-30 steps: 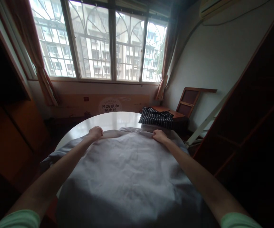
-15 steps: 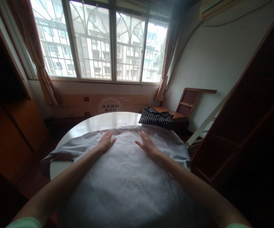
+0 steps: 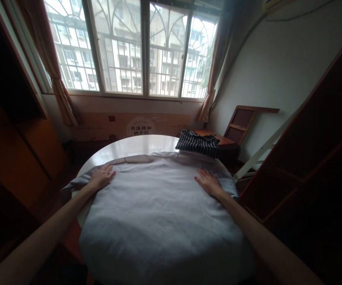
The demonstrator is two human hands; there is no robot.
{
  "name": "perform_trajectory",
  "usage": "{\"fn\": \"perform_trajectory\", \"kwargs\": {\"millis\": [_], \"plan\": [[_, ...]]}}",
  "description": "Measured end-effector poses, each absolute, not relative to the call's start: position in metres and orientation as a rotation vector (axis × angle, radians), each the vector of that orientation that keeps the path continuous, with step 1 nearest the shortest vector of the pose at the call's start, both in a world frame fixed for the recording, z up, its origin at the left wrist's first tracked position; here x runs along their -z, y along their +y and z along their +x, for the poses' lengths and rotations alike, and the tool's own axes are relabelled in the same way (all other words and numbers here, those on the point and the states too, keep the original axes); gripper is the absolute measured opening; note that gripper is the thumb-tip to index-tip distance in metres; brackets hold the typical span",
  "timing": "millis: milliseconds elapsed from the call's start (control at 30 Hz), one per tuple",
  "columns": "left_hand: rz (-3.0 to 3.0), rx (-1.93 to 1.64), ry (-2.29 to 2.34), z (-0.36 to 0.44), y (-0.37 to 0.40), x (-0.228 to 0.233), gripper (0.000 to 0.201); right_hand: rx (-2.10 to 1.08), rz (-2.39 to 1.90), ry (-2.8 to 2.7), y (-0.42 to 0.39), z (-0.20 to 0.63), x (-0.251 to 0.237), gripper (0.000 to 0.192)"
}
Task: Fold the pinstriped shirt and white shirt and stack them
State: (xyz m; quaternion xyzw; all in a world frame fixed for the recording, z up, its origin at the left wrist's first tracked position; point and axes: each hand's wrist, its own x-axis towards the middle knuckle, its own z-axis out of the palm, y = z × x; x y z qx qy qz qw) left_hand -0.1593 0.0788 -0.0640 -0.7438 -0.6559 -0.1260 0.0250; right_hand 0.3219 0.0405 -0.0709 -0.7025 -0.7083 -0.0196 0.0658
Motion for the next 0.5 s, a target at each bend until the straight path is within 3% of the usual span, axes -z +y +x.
{"fn": "perform_trajectory", "kwargs": {"millis": [133, 300, 500], "plan": [[-2.167, 0.736, -1.891, -0.167, 0.028, 0.050, 0.037, 0.087, -2.092, -2.134, 0.041, 0.326, 0.075, 0.053], [-2.273, 0.671, -1.899, -0.182, -0.026, 0.061, 0.035, 0.093, -2.067, -2.104, 0.042, 0.325, 0.078, 0.052], [-2.382, 0.570, -1.864, -0.204, -0.011, 0.075, 0.041, 0.097, -2.064, -2.096, 0.038, 0.322, 0.076, 0.050]]}}
